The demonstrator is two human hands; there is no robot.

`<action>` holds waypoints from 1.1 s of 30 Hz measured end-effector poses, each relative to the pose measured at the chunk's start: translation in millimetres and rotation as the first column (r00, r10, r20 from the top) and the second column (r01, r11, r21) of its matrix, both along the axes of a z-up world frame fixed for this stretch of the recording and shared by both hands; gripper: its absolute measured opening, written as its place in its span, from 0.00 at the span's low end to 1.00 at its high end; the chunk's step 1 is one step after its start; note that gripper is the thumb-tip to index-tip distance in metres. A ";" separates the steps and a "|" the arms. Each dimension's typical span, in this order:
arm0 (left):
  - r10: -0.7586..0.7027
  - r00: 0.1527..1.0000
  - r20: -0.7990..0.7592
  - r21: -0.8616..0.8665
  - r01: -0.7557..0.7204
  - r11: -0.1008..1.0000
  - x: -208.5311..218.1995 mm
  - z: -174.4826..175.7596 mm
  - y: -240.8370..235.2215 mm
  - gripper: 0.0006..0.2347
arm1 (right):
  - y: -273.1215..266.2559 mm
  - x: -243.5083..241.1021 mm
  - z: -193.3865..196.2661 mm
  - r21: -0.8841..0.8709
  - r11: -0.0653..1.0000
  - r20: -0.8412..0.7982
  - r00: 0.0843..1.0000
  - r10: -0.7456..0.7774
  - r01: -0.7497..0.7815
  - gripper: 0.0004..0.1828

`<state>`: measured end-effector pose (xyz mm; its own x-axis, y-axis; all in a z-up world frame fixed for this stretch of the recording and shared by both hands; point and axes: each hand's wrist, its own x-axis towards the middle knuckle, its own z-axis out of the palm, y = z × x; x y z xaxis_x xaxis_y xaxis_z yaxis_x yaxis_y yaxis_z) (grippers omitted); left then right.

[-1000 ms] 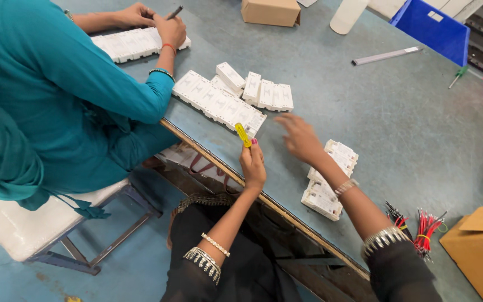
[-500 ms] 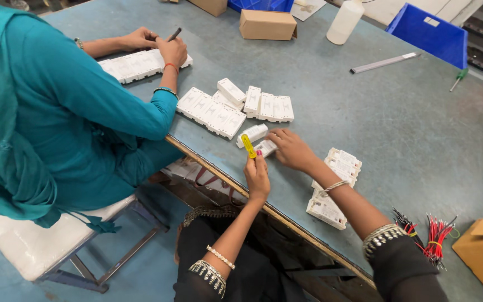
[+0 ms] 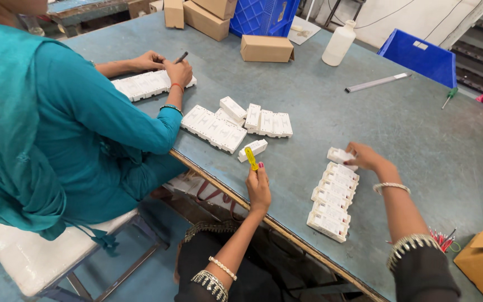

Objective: The person uses a screwdriver to attach red and black wires to a row of white electrical modules on a workbench. She repeatedly inserts wire ends into terminal slots and tightens them, then repositions the modules and continues wiring additional units.

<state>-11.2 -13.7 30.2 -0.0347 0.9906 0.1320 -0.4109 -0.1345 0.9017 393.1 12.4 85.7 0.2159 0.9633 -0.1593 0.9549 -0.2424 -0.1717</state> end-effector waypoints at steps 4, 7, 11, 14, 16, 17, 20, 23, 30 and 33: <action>-0.008 1.000 0.004 0.002 0.008 1.000 -1.0 -0.9 -0.4 0.16 | -11.3 -7.6 15.6 -0.177 0.984 -0.087 0.996 -0.021 0.005 0.23; -0.009 1.000 0.008 0.003 0.009 1.000 0.1 -1.9 0.4 0.15 | -7.1 -45.4 35.8 -0.077 0.989 0.021 0.991 0.129 -0.127 0.27; 0.015 1.000 -0.020 0.016 -0.015 1.000 2.5 -4.4 2.2 0.16 | 18.5 -145.4 42.5 0.316 0.854 0.037 0.904 0.425 -0.415 0.29; 0.008 1.000 0.024 0.017 -0.008 1.000 2.7 -6.8 3.1 0.15 | 38.6 -228.2 34.7 0.376 0.692 0.120 0.773 0.623 -0.616 0.31; 0.019 0.999 0.034 0.028 -0.020 0.999 2.6 -7.4 3.2 0.15 | 47.3 -267.5 28.3 0.395 0.627 0.159 0.723 0.672 -0.671 0.29; 0.022 0.999 0.040 0.033 -0.023 0.999 3.0 -7.4 2.6 0.15 | 50.2 -282.9 24.4 0.389 0.634 0.176 0.730 0.660 -0.668 0.25; 0.033 0.998 0.060 0.028 -0.035 0.999 3.3 -7.1 1.3 0.15 | 44.1 -294.8 20.6 0.418 0.637 0.274 0.759 0.591 -0.648 0.19; -0.004 0.996 0.085 -0.005 0.004 1.000 2.4 -6.1 3.3 0.12 | 26.2 -285.2 23.0 0.518 0.508 0.436 0.723 0.535 -0.688 0.19; 0.009 1.000 0.002 -0.008 -0.009 1.000 2.7 -7.2 3.0 0.15 | -15.3 -222.7 27.0 0.628 0.434 0.470 0.760 0.450 -0.646 0.19; 0.009 0.999 -0.035 -0.012 -0.009 1.000 1.3 -4.6 3.7 0.15 | -5.0 -174.1 20.9 0.640 0.746 0.114 0.983 0.146 -0.185 0.18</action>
